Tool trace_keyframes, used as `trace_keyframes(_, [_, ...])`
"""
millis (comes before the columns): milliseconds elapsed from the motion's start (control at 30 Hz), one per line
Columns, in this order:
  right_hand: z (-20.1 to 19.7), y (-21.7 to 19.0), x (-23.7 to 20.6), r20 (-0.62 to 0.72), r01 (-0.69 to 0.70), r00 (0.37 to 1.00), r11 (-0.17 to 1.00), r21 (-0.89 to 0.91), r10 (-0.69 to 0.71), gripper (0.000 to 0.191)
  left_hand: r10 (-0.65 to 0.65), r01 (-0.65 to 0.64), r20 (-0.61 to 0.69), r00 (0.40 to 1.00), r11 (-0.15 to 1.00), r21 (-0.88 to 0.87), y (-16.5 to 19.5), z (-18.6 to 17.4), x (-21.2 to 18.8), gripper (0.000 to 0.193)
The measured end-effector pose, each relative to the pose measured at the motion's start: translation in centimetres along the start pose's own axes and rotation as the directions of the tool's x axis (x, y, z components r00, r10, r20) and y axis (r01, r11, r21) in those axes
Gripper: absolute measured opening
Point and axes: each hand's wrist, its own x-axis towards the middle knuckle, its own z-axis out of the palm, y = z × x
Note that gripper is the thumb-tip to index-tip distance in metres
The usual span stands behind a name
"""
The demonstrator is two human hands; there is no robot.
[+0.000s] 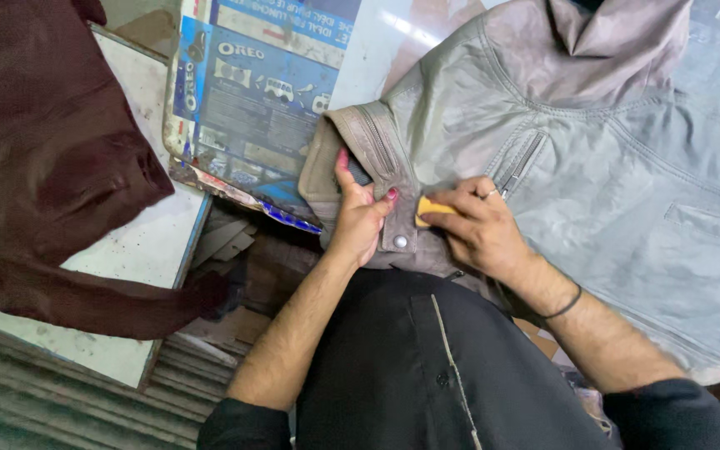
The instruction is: The person lays a grey jacket flat on a glass work table and rubs a sponge-like abrasive block over its fabric, working across the chest, sleeves, collar and zipper areas while holding the garment steady with the other hand. They reposition the jacket and continue rubbing different sections, then set the block down and reach for a bottle at the end.
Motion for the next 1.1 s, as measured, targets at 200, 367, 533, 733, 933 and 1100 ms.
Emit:
trace_keyframes(200, [1.7,0.2,0.1,-0.041,-0.097,0.995,0.994,-0.056,0.095,0.041,0.011,-0.011,-0.006,1.000,1.000,-0.014,-0.5,-0.2,-0.4,0.103])
trace_keyframes(367, [-0.8,-1.5,-2.7,0.107,-0.102,0.987,0.984,-0.147,0.118,0.050,-0.004,0.004,-0.004,1.000,0.999,-0.050,-0.4,-0.4,-0.3,0.102])
trace_keyframes(533, [-2.7,-2.2,-4.3,-0.145,-0.347,0.936,0.912,-0.220,0.321,0.035,0.047,-0.041,-0.042,0.998,0.992,0.121,-0.7,-0.5,-1.4,0.095])
trace_keyframes(733, [-2.6,-3.2,-6.3,-0.246,-0.477,0.852,0.879,0.004,0.463,0.039,0.065,-0.049,-0.052,0.997,0.964,0.261,-0.3,0.4,-3.3,0.066])
trace_keyframes(933, [-1.4,-5.0,-5.6,-0.208,-0.417,0.904,0.877,-0.240,0.373,0.038,0.033,-0.021,-0.023,0.999,0.910,0.414,-0.4,-0.3,-3.1,0.068])
trace_keyframes(1100, [2.8,-6.1,-2.5,-0.194,-0.285,0.951,0.922,-0.261,0.239,0.038,0.014,-0.021,0.047,0.999,0.988,0.155,-0.6,-2.2,-2.6,0.073])
